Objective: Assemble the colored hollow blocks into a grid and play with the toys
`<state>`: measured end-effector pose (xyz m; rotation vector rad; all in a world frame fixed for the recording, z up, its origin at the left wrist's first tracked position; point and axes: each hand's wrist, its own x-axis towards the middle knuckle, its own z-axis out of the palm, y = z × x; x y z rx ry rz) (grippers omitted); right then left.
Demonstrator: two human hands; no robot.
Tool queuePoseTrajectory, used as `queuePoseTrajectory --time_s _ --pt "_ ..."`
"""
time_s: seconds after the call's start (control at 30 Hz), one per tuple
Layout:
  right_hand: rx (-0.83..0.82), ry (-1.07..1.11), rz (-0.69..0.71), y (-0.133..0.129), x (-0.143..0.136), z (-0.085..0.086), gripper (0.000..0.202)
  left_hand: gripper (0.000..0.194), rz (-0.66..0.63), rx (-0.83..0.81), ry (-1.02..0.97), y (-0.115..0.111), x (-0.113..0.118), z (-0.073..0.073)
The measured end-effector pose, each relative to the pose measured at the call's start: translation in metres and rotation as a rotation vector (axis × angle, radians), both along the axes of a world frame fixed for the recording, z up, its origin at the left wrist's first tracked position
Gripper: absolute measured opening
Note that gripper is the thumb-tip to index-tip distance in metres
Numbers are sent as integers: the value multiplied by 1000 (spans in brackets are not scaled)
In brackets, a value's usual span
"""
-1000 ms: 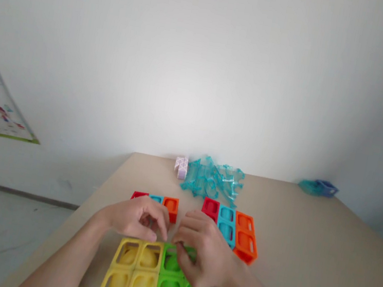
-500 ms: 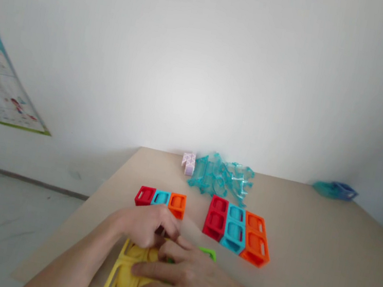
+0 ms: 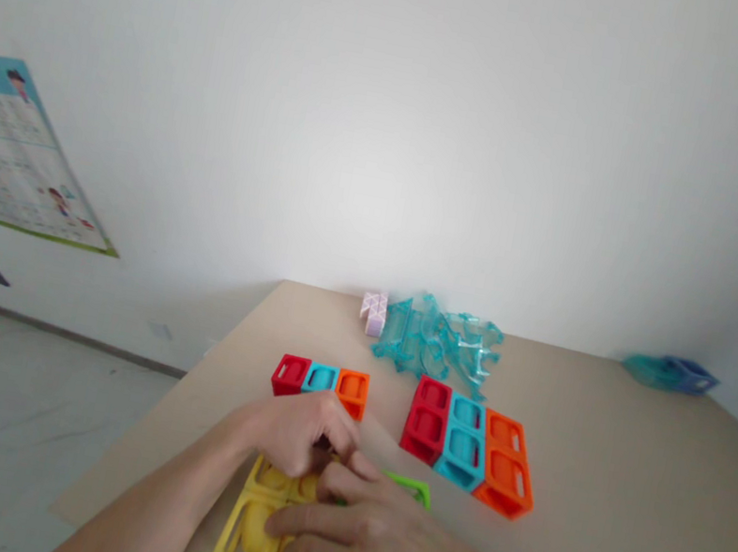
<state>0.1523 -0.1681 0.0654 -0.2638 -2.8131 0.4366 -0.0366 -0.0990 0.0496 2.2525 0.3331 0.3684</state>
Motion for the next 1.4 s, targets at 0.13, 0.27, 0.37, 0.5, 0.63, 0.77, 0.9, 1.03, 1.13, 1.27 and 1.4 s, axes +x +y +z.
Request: queuePoseTrajectory --time_s 0.13,0.27,0.37,0.5,0.63,0.77,0.9,1.03,1.13,1.27,1.4 --pt "9 0 5 0 0 0 25 29 9 4 2 0 0 -2" --pt "30 10 48 -3 0 0 14 30 62 -76 16 4 -7 1" --pt "54 3 70 -6 0 2 16 27 132 -82 44 8 -13 3" --pt "131 18 6 -7 0 4 19 22 167 -21 75 8 -12 2" --pt "163 30 -65 -7 -1 1 22 28 169 -10 112 6 -6 2" --pt "161 29 -49 -5 -2 -3 23 26 149 -36 105 4 -4 4" --pt "142 34 9 -4 -3 -4 21 23 113 -3 75 1 -3 4" --pt "107 35 17 -3 -3 -4 19 19 138 24 32 -1 -2 6" --pt "115 35 33 -3 -4 -4 20 16 219 34 -41 -1 -4 8" --pt "111 19 59 -5 -4 -5 23 16 461 -27 -304 3 -12 8" --pt "79 29 -9 -4 -2 -7 21 17 883 -131 -650 15 -24 8"
